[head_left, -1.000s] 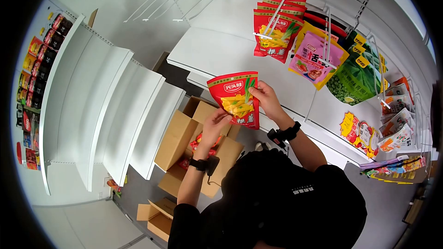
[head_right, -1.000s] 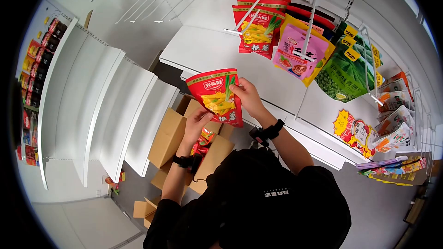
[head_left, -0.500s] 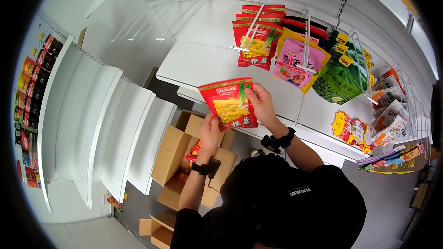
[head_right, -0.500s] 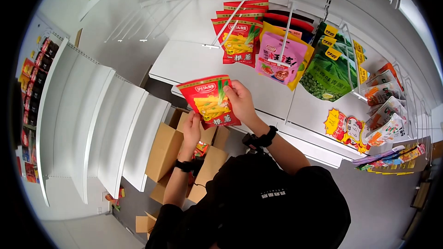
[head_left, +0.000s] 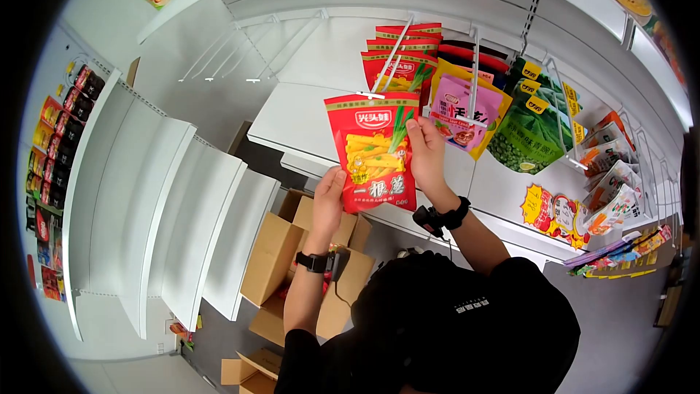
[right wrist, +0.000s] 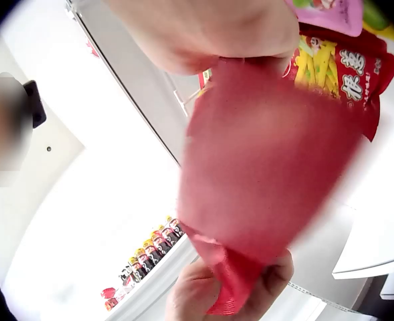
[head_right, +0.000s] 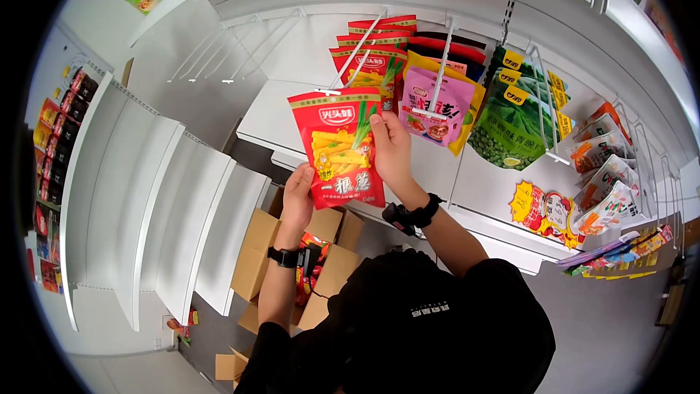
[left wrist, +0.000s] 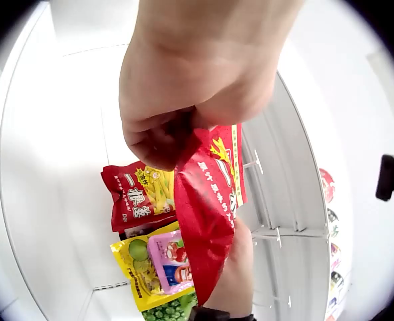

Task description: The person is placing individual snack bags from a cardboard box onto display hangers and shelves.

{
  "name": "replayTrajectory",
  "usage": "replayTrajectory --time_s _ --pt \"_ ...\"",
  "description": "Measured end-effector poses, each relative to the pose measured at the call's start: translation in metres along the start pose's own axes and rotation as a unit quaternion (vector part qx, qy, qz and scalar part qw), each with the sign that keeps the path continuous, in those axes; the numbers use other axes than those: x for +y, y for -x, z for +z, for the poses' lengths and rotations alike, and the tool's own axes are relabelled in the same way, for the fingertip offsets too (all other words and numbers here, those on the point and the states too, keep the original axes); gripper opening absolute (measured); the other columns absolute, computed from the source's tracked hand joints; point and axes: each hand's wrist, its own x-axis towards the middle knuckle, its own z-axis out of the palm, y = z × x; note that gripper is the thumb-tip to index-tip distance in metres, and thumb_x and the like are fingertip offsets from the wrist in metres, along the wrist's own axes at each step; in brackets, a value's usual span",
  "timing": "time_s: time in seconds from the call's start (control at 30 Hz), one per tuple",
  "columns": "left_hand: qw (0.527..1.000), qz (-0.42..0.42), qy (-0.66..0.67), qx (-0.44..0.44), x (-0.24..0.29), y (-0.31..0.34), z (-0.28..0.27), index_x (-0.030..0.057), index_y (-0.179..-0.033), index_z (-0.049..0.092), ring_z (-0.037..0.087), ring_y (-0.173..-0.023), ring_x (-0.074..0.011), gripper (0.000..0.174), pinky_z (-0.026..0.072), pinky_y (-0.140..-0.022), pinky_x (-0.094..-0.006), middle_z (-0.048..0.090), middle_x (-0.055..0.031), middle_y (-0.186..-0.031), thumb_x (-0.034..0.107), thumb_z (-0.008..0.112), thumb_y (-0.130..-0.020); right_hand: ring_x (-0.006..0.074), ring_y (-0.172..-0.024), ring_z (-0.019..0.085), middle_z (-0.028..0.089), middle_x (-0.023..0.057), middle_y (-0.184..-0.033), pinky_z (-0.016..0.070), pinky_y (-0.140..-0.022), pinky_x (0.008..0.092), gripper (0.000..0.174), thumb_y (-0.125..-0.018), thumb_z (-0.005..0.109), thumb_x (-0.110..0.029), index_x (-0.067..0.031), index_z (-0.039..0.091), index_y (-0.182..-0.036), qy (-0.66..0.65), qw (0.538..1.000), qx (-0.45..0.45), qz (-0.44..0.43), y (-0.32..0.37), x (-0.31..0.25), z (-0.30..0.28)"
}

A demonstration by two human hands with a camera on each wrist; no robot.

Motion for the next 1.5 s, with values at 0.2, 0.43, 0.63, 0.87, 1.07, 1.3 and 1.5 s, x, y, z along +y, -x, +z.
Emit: replayTrajectory --time_s 0.2,0.43,0.63,0.87,1.07,1.3,1.5 --pt "0.999 0.008 -0.047 -0.025 -0.003 -0.029 0.003 0.0000 -0.106 0.056 0.054 -0.085 -0.0068 0.027 0.0437 -0.077 -0.0222 0.061 -0.0025 -0.096 0.023 0.044 -0.098 0.0047 -0.078 0.052 0.062 0.0020 -0.087 0.0424 -0.072 0.0205 0.023 -0.096 0.050 -0.021 0.0015 0.058 -0.098 -0.021 1.000 0.011 -0.007 -0.017 0.000 -0.008" --pt "0.998 0.005 -0.064 -0.027 -0.006 -0.037 0.005 0.0011 -0.104 0.056 0.054 -0.085 -0.0069 0.023 0.0430 -0.078 -0.0232 0.061 -0.0013 -0.095 0.021 0.046 -0.097 0.0043 -0.080 0.052 0.062 0.0016 -0.089 0.0425 -0.073 0.0201 0.024 -0.096 0.050 -0.021 0.0016 0.057 -0.099 -0.022 1.000 0.019 -0.006 -0.023 0.006 -0.009" --pt "0.992 0.039 -0.118 -0.036 -0.025 -0.040 0.000 -0.0005 -0.100 0.057 0.051 -0.084 -0.0060 0.016 0.0418 -0.079 -0.0224 0.059 0.0000 -0.090 0.013 0.048 -0.095 0.0055 -0.076 0.050 0.059 0.0022 -0.083 0.0423 -0.070 0.0219 0.022 -0.096 0.050 -0.020 0.0014 0.056 -0.097 -0.032 0.999 0.036 -0.011 -0.031 0.007 -0.007" --pt "0.982 0.079 -0.169 0.019 -0.037 -0.052 -0.011 -0.0011 -0.099 0.057 0.052 -0.085 -0.0079 0.015 0.0425 -0.081 -0.0239 0.060 -0.0015 -0.090 0.012 0.052 -0.094 0.0053 -0.080 0.051 0.061 0.0017 -0.088 0.0420 -0.073 0.0206 0.024 -0.096 0.049 -0.021 0.0016 0.057 -0.097 -0.069 0.996 0.058 -0.022 -0.047 0.021 0.000" --pt "0.976 0.072 -0.195 0.068 -0.050 -0.037 -0.040 0.0007 -0.103 0.057 0.052 -0.091 -0.0094 0.015 0.0417 -0.081 -0.0231 0.059 -0.0018 -0.094 0.010 0.056 -0.091 0.0087 -0.077 0.052 0.060 0.0048 -0.084 0.0435 -0.071 0.0244 0.024 -0.097 0.047 -0.020 0.0023 0.056 -0.097 -0.016 0.991 0.115 -0.066 -0.072 0.029 0.000" --pt "0.976 0.010 -0.179 0.126 -0.053 -0.001 -0.069 0.0065 -0.104 0.059 0.058 -0.094 -0.0106 0.017 0.0440 -0.078 -0.0243 0.062 -0.0007 -0.098 0.017 0.054 -0.092 0.0062 -0.075 0.048 0.057 0.0012 -0.081 0.0403 -0.069 0.0207 0.022 -0.096 0.049 -0.020 0.0014 0.055 -0.093 -0.025 0.986 0.148 -0.070 -0.088 0.050 0.002" --pt "0.967 -0.062 -0.169 0.182 -0.064 0.046 -0.098 0.0079 -0.102 0.060 0.058 -0.093 -0.0107 0.016 0.0442 -0.080 -0.0259 0.062 -0.0004 -0.098 0.019 0.056 -0.091 0.0063 -0.078 0.048 0.057 -0.0002 -0.087 0.0396 -0.072 0.0205 0.024 -0.095 0.052 -0.022 0.0012 0.057 -0.100 -0.060 0.988 0.132 -0.057 -0.059 0.083 0.001"
